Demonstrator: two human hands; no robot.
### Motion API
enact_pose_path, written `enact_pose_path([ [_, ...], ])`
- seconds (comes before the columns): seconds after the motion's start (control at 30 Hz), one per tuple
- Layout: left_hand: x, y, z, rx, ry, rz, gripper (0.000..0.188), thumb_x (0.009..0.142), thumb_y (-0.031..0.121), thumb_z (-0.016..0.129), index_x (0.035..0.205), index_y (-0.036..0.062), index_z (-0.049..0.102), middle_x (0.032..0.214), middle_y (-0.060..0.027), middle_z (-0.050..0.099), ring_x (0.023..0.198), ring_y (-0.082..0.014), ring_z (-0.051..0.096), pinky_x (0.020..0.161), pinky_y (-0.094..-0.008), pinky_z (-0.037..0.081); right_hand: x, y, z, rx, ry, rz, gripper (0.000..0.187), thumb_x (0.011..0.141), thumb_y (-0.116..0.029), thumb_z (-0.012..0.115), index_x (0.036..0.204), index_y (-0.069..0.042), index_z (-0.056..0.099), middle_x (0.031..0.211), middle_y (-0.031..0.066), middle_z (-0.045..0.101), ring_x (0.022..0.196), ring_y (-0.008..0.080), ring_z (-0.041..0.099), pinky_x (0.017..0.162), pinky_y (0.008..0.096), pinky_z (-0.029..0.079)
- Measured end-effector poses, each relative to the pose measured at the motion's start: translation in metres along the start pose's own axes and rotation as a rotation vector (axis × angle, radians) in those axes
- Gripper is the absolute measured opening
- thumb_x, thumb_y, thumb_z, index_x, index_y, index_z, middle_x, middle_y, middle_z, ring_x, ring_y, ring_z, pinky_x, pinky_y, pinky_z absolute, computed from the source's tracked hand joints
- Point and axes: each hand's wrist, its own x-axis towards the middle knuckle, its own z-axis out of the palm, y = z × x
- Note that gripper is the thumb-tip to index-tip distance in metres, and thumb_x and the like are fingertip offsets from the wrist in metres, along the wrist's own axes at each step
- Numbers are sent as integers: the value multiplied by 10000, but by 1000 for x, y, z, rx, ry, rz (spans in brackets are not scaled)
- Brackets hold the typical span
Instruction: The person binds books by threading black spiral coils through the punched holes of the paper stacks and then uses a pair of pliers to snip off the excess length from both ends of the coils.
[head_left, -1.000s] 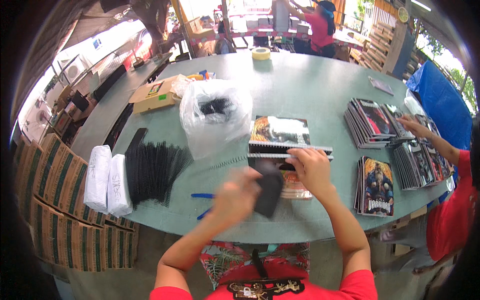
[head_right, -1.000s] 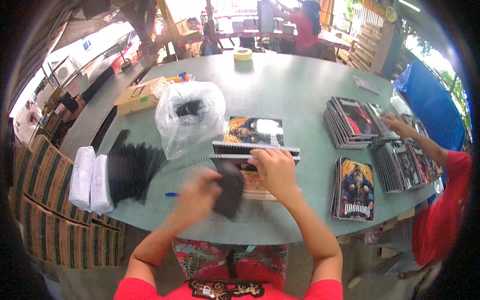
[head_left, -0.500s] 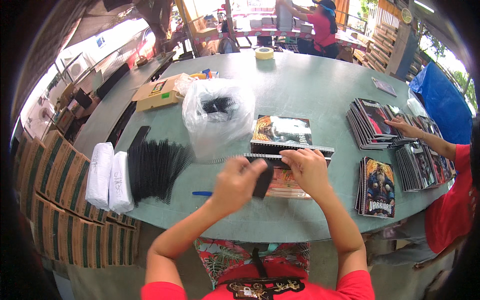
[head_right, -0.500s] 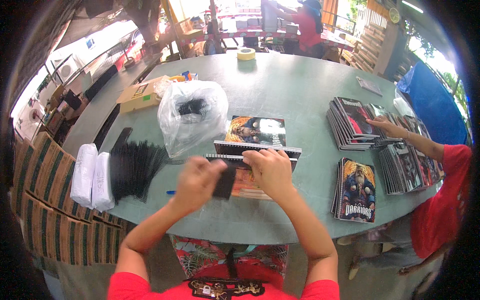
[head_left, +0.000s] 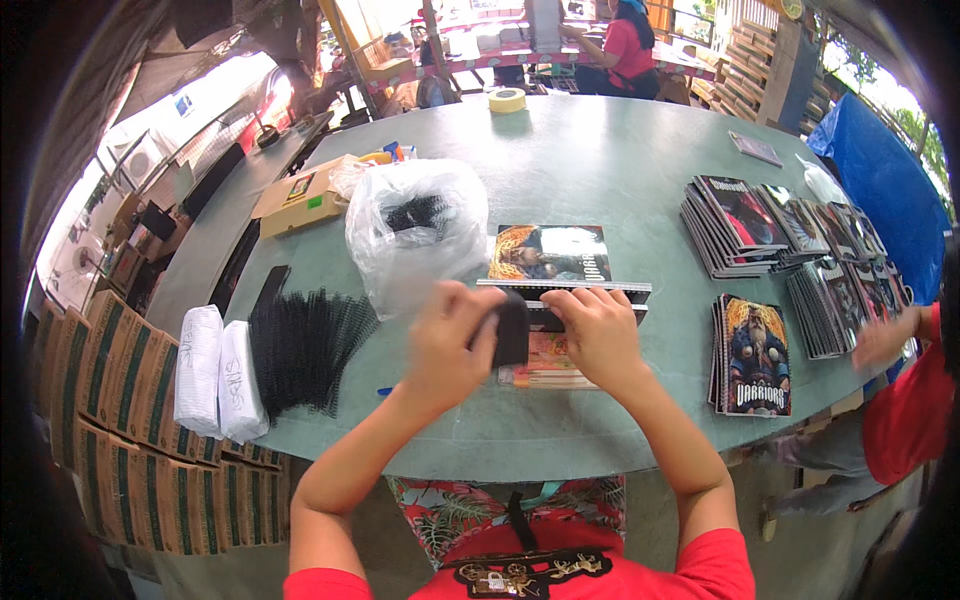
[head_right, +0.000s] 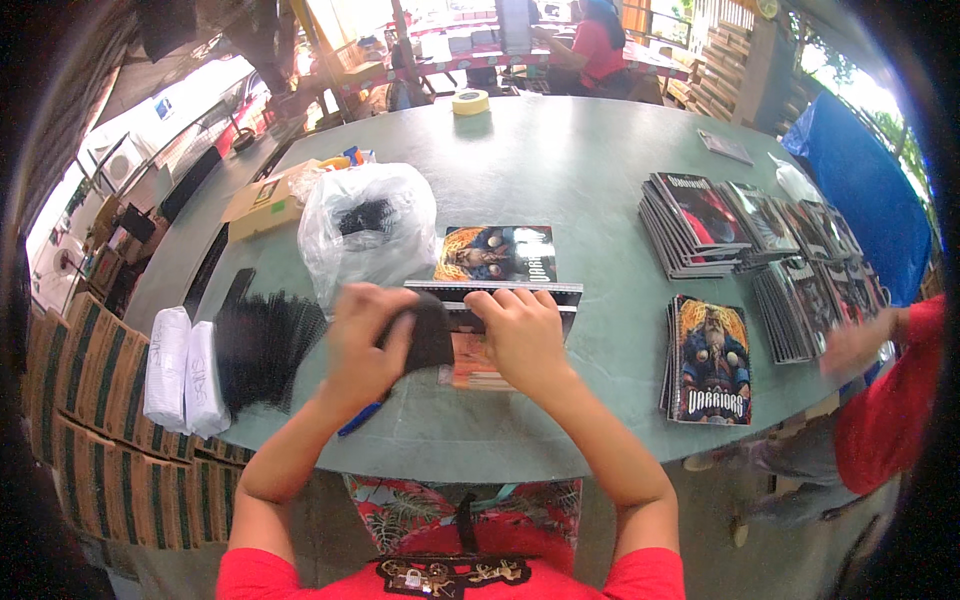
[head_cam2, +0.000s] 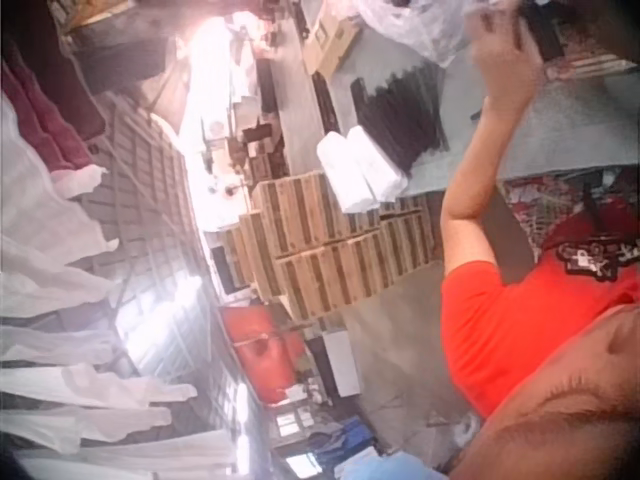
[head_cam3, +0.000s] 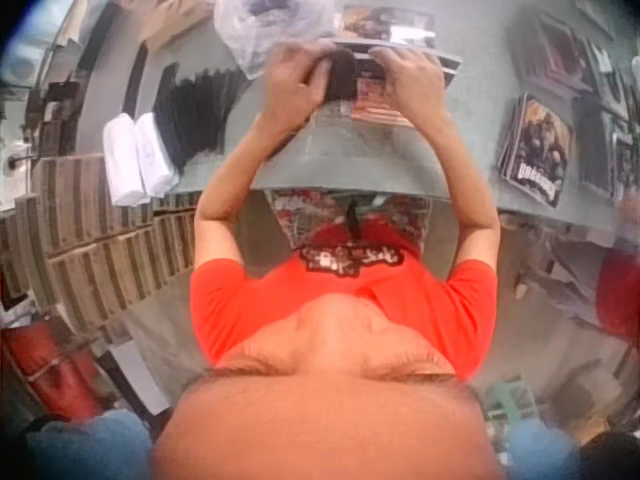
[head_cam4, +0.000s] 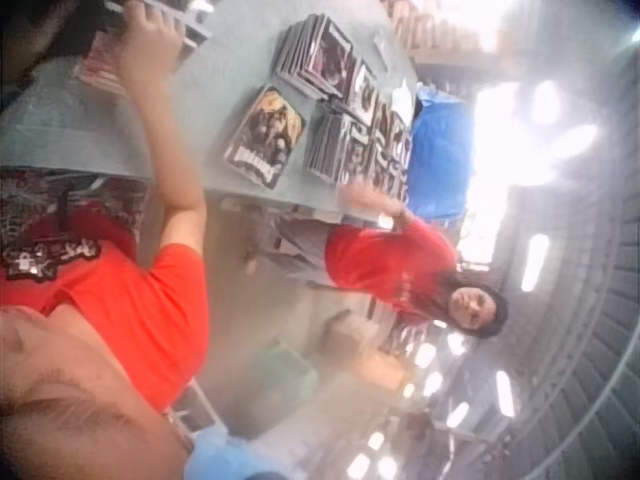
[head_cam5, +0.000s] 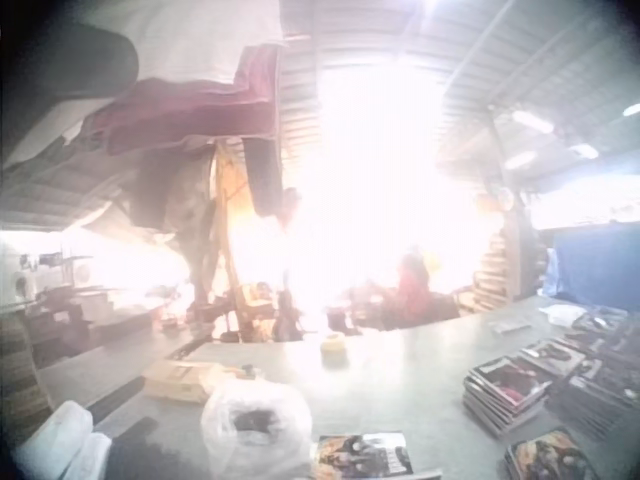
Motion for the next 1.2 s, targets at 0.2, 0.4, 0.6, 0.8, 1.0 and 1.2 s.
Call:
enact_pose_path([
  [0.2,-70,-28,34,-22,-396,28,252,690,74,693,925,53,603,878,-120,568,823,-279,557,725,-372,433,14,-25,22,172,159,-141,123,734,-101,592,857,-109,600,785,18,582,740,217,565,649,348,404],
  [0.4,-8,-34,30,152,-1,265,191,721,132,684,870,52,596,882,-112,600,793,-266,568,723,-366,415,17,-16,21,100,-13,-138,93,732,-154,627,777,-76,606,757,53,582,756,229,560,654,356,429],
  [0.6,0,-44,22,112,-252,147,113,806,167,597,810,54,604,737,-88,627,756,-243,581,701,-352,415,9,-6,8,204,-46,-48,129,751,-102,613,874,-75,637,778,49,604,763,242,562,711,356,439],
  [0.8,9,-42,18,109,-477,70,128,798,179,610,787,51,603,709,-87,609,737,-254,563,700,-377,397,10,-10,9,210,4,-79,112,756,-104,620,863,-110,654,775,27,620,748,211,568,694,337,417],
  [1.0,-23,-27,33,299,-160,405,243,792,286,601,791,50,544,809,-120,592,738,-254,552,666,-386,401,14,-19,16,133,-11,10,120,745,-160,651,861,-128,652,800,6,637,776,187,574,714,325,384],
  [1.2,-101,-37,50,134,-747,-42,386,744,310,668,1013,49,576,888,-172,573,879,-347,540,743,-418,428,14,-19,16,167,-1,51,159,710,-196,685,847,-128,641,818,7,642,785,192,578,746,326,375],
])
